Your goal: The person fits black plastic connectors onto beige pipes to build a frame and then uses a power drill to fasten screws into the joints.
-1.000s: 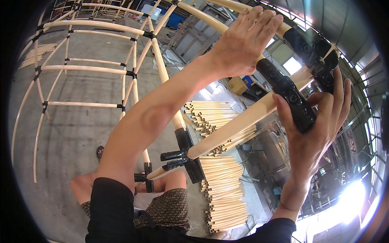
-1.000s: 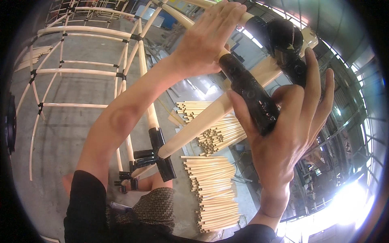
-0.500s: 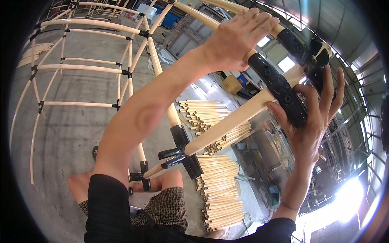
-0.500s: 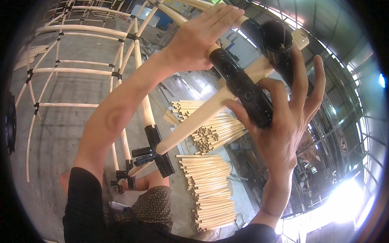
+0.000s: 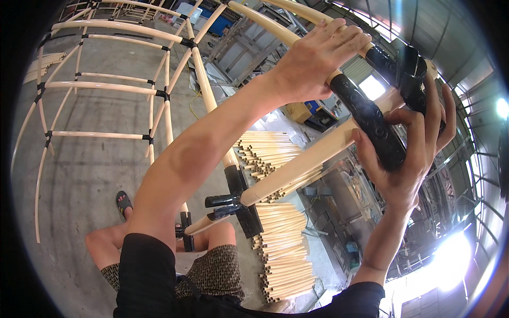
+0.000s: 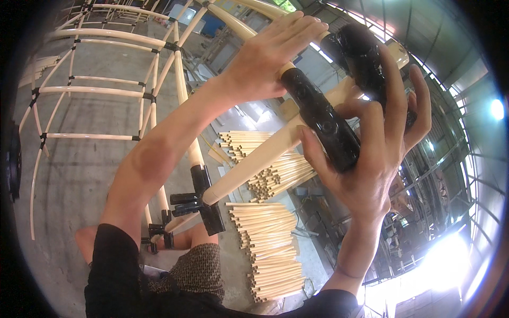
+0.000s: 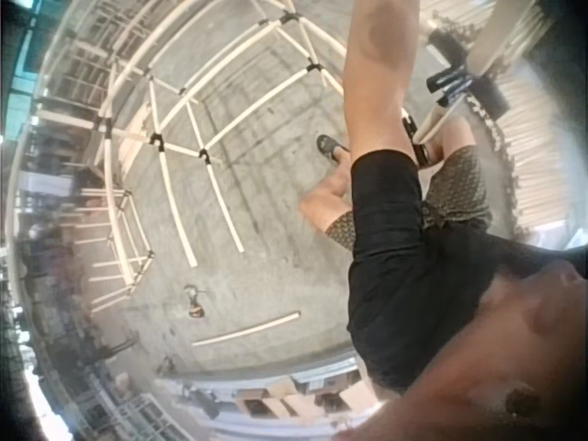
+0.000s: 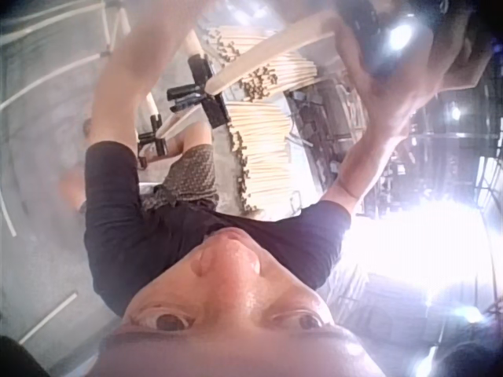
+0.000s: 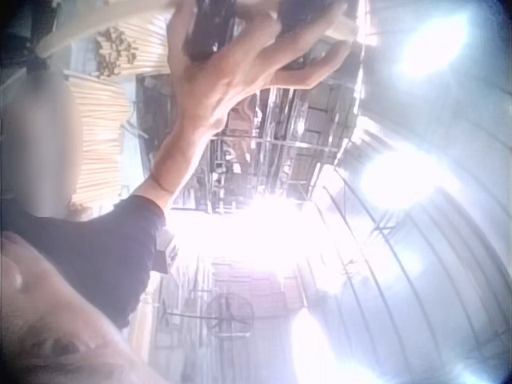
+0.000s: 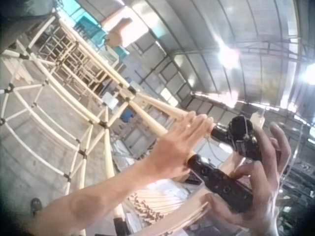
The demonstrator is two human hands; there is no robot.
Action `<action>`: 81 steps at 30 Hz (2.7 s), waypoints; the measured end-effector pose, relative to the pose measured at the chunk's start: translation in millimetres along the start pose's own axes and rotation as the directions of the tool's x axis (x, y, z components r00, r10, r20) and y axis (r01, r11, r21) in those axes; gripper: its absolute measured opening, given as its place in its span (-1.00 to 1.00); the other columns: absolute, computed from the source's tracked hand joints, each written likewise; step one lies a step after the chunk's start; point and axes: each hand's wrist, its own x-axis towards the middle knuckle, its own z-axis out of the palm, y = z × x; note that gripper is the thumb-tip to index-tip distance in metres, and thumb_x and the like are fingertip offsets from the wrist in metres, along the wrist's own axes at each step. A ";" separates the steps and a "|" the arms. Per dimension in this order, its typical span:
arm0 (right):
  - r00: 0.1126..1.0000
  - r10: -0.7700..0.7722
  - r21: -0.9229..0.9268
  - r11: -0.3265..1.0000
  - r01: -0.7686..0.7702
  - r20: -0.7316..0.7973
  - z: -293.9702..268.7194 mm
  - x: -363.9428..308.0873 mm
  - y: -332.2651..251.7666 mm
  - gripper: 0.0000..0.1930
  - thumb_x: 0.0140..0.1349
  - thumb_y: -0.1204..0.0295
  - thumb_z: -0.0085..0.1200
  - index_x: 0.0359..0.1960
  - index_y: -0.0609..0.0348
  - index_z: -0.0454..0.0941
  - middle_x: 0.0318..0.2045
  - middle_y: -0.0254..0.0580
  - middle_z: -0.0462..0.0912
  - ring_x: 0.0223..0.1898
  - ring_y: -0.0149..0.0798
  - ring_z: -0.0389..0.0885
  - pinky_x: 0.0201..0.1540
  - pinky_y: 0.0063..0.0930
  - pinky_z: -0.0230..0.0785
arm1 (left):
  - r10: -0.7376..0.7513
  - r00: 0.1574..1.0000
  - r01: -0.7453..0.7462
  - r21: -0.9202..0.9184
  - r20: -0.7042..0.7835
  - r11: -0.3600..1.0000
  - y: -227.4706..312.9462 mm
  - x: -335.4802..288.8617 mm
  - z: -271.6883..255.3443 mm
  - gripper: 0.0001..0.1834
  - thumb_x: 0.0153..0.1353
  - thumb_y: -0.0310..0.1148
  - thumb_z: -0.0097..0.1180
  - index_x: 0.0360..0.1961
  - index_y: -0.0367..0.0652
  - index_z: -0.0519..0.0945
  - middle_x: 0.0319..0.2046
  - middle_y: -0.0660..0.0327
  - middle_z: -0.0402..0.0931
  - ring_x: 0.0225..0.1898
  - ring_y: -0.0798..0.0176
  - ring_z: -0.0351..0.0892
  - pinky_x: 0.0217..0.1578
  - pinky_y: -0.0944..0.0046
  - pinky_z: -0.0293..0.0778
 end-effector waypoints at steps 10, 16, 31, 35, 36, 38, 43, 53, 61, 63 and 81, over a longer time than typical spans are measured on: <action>0.999 0.024 0.000 1.000 -0.024 0.023 -0.6 2.6 -2.3 -0.66 -0.01 0.24 0.42 -0.39 0.18 0.54 0.33 0.20 0.40 0.43 0.24 0.15 0.43 0.06 -0.09 | 0.025 0.999 -0.025 -0.013 -0.028 1.000 1.0 -0.6 0.7 -0.03 -0.28 -0.37 0.51 0.28 -0.11 0.36 0.20 0.06 0.40 0.25 -0.18 0.36 0.31 -0.07 0.34; 0.999 0.012 0.050 0.999 -0.010 -0.046 11.4 -10.1 8.2 -0.64 -0.04 0.21 0.44 -0.39 0.18 0.57 0.28 0.26 0.43 0.40 0.20 0.19 0.40 0.03 -0.07 | -0.005 1.000 0.006 -0.008 0.029 1.000 0.7 -6.0 3.6 0.00 -0.12 -0.38 0.45 0.39 -0.22 0.22 0.33 0.01 0.27 0.36 -0.22 0.23 0.36 -0.08 0.27; 0.997 -0.028 -0.022 0.999 0.026 -0.066 15.2 4.5 0.6 -0.63 -0.04 0.13 0.44 -0.36 0.08 0.60 0.28 0.14 0.47 0.41 0.14 0.20 0.44 -0.06 -0.10 | 0.111 0.992 -0.111 -0.003 0.063 0.994 -11.0 0.3 4.6 0.00 0.04 -0.43 0.41 0.45 -0.41 0.11 0.43 -0.13 0.16 0.45 -0.20 0.16 0.48 -0.06 0.10; 0.995 -0.040 0.007 0.999 0.041 -0.091 22.2 -4.5 10.3 -0.63 -0.06 0.14 0.45 -0.37 0.09 0.60 0.29 0.16 0.46 0.42 0.14 0.17 0.44 -0.06 -0.11 | 0.113 0.990 -0.110 -0.042 0.086 0.993 -8.3 -2.1 6.5 0.01 -0.02 -0.50 0.42 0.44 -0.43 0.13 0.43 -0.14 0.17 0.43 -0.21 0.18 0.47 -0.08 0.12; 0.988 -0.076 0.026 0.996 0.080 -0.135 24.5 -6.6 17.2 -0.63 -0.07 0.15 0.46 -0.37 0.10 0.60 0.29 0.16 0.46 0.42 0.14 0.17 0.44 -0.06 -0.12 | 0.116 0.989 -0.113 -0.040 0.093 0.993 -9.0 1.3 5.1 0.02 -0.04 -0.52 0.43 0.43 -0.44 0.13 0.42 -0.14 0.18 0.43 -0.22 0.19 0.47 -0.08 0.13; 0.989 -0.055 0.034 0.998 0.060 -0.135 21.9 -4.3 15.1 -0.63 -0.08 0.15 0.46 -0.40 0.11 0.60 0.28 0.16 0.46 0.41 0.17 0.17 0.43 -0.06 -0.12 | 0.108 0.990 -0.110 0.020 0.091 0.994 -6.8 4.0 4.1 0.04 -0.08 -0.54 0.42 0.44 -0.43 0.13 0.41 -0.15 0.20 0.42 -0.23 0.21 0.46 -0.09 0.16; 0.997 0.036 0.064 0.997 -0.032 -0.072 18.3 3.7 -0.6 -0.64 -0.10 0.19 0.45 -0.40 0.17 0.61 0.28 0.15 0.46 0.39 0.22 0.17 0.42 -0.01 -0.09 | 0.096 0.991 -0.087 -0.097 0.094 0.991 -10.6 2.2 -7.0 0.03 -0.10 -0.59 0.36 0.44 -0.42 0.13 0.41 -0.16 0.20 0.40 -0.29 0.23 0.41 -0.05 0.25; 0.977 0.191 0.280 0.947 -0.157 -0.099 10.7 -7.5 0.3 -0.50 -0.13 0.21 0.42 -0.11 0.11 0.62 0.42 0.04 0.32 0.49 0.27 0.01 0.47 0.12 -0.11 | 0.039 0.967 -0.064 0.094 0.253 0.993 -8.9 14.7 -23.8 0.11 -0.19 -0.39 0.49 0.43 -0.14 0.17 0.34 0.08 0.30 0.39 -0.05 0.25 0.40 0.00 0.22; 0.815 0.454 0.490 0.836 -0.248 -0.361 30.4 -7.5 -9.8 -0.51 0.25 0.22 0.24 0.14 0.21 0.52 0.45 0.17 0.18 0.43 0.09 0.25 0.42 0.02 0.11 | -0.021 0.968 -0.016 0.145 0.251 0.989 -6.2 7.0 -15.5 0.14 -0.22 -0.46 0.44 0.45 -0.19 0.11 0.35 -0.01 0.27 0.38 -0.11 0.24 0.35 -0.05 0.25; 0.766 0.496 0.505 0.822 -0.262 -0.410 30.7 -4.9 -7.5 -0.59 0.35 0.26 0.14 0.15 0.20 0.53 0.44 0.18 0.22 0.41 0.09 0.30 0.40 0.12 0.12 | -0.024 0.975 -0.026 0.219 0.222 0.975 -14.4 2.9 -10.0 0.14 -0.21 -0.48 0.43 0.45 -0.18 0.10 0.36 -0.02 0.25 0.39 -0.12 0.24 0.34 -0.06 0.26; 0.887 0.441 0.532 0.724 -0.440 0.134 14.8 64.8 24.6 -0.61 0.17 0.13 0.38 -0.14 0.18 0.79 -0.45 -0.34 0.74 -0.37 -0.51 0.64 -0.21 -0.62 0.47 | -0.258 0.888 0.231 0.115 0.380 0.966 -59.6 -9.4 -9.9 0.08 -0.08 -0.62 0.28 0.46 -0.35 -0.06 0.42 -0.34 0.02 0.15 -0.36 0.39 0.15 -0.08 0.43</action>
